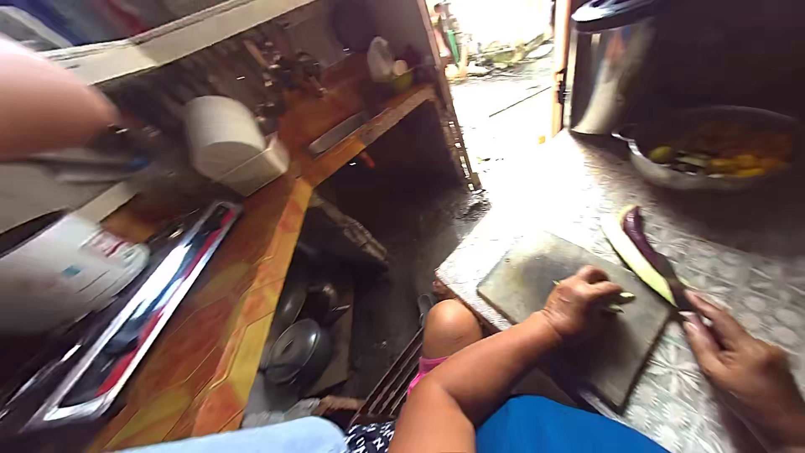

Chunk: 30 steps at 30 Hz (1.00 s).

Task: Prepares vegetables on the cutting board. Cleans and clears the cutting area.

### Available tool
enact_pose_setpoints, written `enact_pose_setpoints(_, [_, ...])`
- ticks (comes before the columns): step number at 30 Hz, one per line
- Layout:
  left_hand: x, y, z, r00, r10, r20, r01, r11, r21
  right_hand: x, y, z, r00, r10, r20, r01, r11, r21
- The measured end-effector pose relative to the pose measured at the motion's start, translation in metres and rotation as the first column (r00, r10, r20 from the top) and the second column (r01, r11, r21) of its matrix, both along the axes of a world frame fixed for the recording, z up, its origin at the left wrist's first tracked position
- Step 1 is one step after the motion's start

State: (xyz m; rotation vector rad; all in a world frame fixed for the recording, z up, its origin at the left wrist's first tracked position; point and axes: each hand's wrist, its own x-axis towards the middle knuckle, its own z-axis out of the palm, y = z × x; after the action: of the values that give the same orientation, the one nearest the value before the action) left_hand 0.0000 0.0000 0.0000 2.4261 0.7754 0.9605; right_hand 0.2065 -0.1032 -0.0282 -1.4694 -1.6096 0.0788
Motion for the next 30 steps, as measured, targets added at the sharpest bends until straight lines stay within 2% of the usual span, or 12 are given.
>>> enact_pose_setpoints(4, [-0.001,0.016,0.018,0.989,0.145,0.002,-0.14,0.954,-0.264,-0.002,0.003,-0.003,0.996,-0.082,-0.034,0.083,0.997,0.007])
enact_pose_setpoints(7, [0.006,0.034,0.035,0.957,0.264,0.122,-0.152,0.811,-0.565,-0.001,0.003,-0.005,0.994,-0.096,-0.046,0.096,0.995,-0.007])
enact_pose_setpoints(10, [0.025,0.055,0.074,0.91,0.354,0.215,-0.095,0.684,-0.723,-0.003,0.006,-0.008,0.991,-0.128,-0.043,0.128,0.992,0.0])
enact_pose_setpoints(13, [0.054,0.091,0.105,0.911,0.343,0.228,-0.088,0.703,-0.706,-0.006,0.007,-0.01,0.989,-0.146,-0.005,0.146,0.989,-0.004])
enact_pose_setpoints(16, [0.103,0.139,0.128,0.916,0.293,0.274,-0.086,0.81,-0.58,-0.006,0.009,-0.011,0.986,-0.164,-0.013,0.163,0.986,-0.013])
enact_pose_setpoints(21, [0.184,0.223,0.135,0.948,0.25,0.198,-0.138,0.88,-0.454,-0.004,0.012,-0.017,0.982,-0.187,-0.005,0.187,0.982,-0.002])
enact_pose_setpoints(24, [0.213,0.248,0.134,0.971,0.187,0.146,-0.089,0.86,-0.502,-0.003,0.017,-0.02,0.979,-0.201,0.019,0.2,0.98,0.02])
enact_pose_setpoints(30, [0.22,0.264,0.127,0.964,0.267,0.003,-0.223,0.81,-0.543,-0.002,0.02,-0.021,0.98,-0.201,0.003,0.201,0.979,0.029])
